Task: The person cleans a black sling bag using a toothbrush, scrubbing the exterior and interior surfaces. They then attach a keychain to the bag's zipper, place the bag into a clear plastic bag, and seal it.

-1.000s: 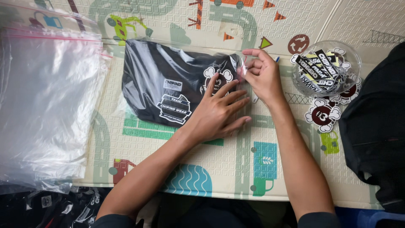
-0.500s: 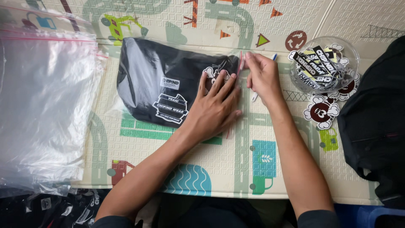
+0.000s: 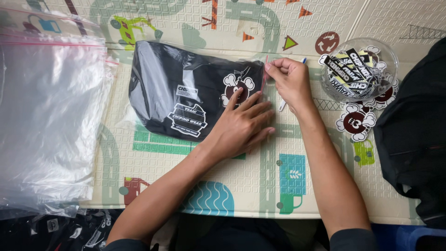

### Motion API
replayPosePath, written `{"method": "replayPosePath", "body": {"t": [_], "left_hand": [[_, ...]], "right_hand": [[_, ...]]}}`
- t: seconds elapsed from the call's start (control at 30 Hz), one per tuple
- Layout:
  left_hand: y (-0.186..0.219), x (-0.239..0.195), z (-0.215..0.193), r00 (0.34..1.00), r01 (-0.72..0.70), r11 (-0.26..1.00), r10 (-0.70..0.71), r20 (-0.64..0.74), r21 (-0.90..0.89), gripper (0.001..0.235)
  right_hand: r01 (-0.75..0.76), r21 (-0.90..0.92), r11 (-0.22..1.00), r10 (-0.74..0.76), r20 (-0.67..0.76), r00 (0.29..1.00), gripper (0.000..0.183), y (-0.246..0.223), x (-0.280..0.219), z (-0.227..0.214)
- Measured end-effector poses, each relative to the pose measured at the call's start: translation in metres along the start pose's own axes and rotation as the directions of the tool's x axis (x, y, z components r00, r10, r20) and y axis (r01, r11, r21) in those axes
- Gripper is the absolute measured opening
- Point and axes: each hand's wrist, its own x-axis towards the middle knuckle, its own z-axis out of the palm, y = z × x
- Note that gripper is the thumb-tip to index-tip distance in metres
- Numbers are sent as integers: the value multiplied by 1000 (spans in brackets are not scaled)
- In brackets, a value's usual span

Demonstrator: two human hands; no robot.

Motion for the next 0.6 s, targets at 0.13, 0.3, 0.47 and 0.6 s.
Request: {"method": "replayPosePath", "body": {"t": [0.13,0.3,0.47,0.6], "left_hand": [[2,1,-2,1000,-7,1000,7,-29,-13,38],[-1,2,-3,998,2,1000,-1,-64,4,36],[-12,8,-20,981,110,985,-87,-171,132,35],[-25,9,-49,965,211,958,-174,-196,192,46]], "right_hand": [[-30,7,1000,30,12,999,19,3,2,0],[-38,1,999,38,29,999,21,-22,-10,-1],[-61,1,998,61,79,995,20,-19,-18,-2],[-72,40,997,67,106,992,18,-53,-29,2]]}}
